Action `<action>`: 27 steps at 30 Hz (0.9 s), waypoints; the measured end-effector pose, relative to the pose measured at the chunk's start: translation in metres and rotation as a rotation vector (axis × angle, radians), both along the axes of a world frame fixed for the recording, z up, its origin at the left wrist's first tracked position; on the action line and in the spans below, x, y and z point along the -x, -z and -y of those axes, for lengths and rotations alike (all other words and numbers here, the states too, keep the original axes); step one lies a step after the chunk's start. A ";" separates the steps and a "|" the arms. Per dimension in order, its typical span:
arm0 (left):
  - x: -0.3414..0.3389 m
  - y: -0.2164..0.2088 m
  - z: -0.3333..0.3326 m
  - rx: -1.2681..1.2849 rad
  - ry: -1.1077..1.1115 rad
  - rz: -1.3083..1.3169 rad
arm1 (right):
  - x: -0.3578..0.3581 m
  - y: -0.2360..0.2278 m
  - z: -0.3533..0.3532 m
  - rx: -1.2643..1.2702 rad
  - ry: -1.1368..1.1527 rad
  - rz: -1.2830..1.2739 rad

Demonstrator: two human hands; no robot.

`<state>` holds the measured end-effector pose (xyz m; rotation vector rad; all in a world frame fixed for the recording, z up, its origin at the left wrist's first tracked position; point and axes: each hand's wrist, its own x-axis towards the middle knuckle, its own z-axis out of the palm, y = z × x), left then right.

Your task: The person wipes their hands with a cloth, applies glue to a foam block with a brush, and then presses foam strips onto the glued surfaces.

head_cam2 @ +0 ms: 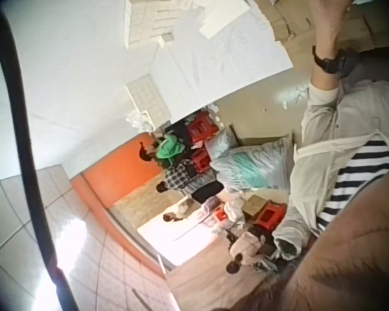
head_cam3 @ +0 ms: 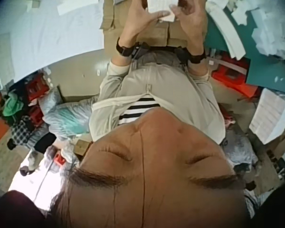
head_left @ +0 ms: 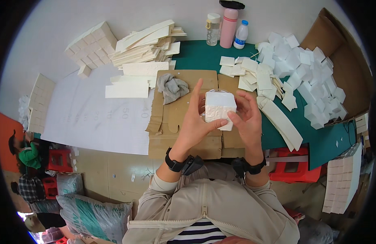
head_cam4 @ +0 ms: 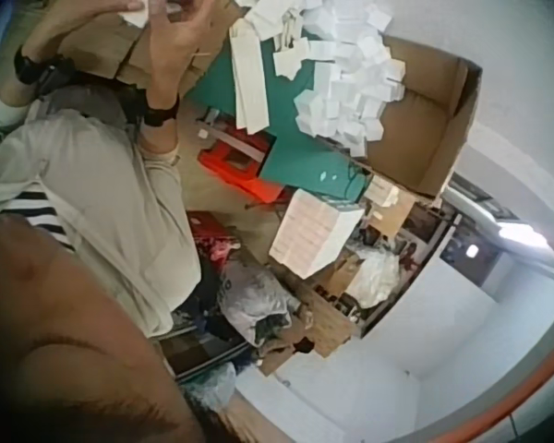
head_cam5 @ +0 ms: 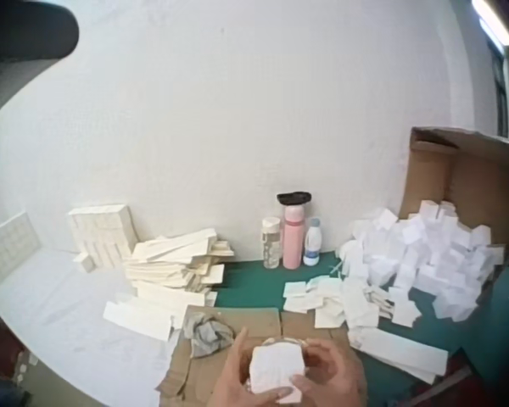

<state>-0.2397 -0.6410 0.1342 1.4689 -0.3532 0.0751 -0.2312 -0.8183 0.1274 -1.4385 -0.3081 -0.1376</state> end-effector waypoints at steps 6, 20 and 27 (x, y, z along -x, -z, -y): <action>0.005 0.000 -0.001 0.289 0.006 -0.073 | 0.003 0.001 -0.003 -0.067 -0.014 -0.007; 0.000 0.005 -0.009 0.259 -0.050 -0.290 | 0.000 -0.004 -0.002 0.096 -0.153 -0.130; -0.006 0.007 -0.017 -0.106 -0.052 0.036 | -0.004 -0.005 0.006 0.253 -0.132 0.069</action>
